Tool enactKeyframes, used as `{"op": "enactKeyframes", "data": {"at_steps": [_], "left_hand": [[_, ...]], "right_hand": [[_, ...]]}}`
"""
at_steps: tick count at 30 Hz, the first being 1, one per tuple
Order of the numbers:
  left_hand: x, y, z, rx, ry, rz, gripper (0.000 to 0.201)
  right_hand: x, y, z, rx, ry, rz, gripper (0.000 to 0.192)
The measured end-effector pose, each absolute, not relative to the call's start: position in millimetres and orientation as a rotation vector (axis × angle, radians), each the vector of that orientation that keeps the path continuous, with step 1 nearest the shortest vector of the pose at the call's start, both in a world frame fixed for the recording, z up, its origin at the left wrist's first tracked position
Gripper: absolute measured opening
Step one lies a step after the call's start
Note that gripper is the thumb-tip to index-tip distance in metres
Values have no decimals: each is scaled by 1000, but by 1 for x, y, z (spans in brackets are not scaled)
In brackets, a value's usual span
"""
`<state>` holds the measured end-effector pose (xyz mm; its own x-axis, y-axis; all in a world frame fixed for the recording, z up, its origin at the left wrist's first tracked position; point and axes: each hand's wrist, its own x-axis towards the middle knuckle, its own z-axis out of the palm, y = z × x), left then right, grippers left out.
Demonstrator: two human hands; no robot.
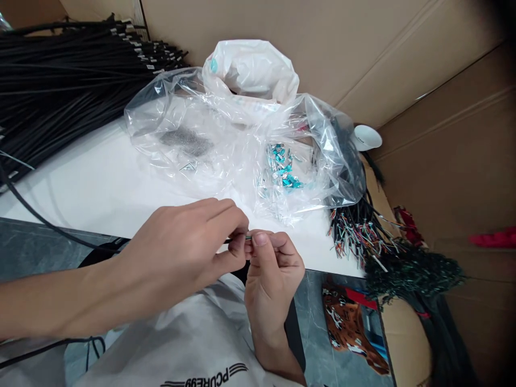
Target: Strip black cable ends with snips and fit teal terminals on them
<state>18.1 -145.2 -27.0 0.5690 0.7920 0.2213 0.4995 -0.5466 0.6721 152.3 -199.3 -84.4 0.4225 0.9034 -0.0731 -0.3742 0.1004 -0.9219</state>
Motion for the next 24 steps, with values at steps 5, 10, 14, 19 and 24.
{"op": "enactKeyframes", "data": {"at_steps": [5, 10, 14, 19, 24], "left_hand": [[17, -135, -30, 1907, 1044, 582, 13], [13, -129, -30, 1732, 999, 552, 19], [8, -126, -22, 1754, 975, 583, 20], [3, -126, -18, 1970, 858, 646, 15], [2, -132, -15, 2453, 777, 691, 20]], "right_hand": [[151, -194, -83, -985, -500, 1092, 19], [150, -191, -82, -989, -485, 1064, 18], [151, -190, -83, -947, -453, 1059, 16], [151, -192, -85, -941, -460, 1042, 15], [147, -197, -85, -951, -574, 947, 15]]}}
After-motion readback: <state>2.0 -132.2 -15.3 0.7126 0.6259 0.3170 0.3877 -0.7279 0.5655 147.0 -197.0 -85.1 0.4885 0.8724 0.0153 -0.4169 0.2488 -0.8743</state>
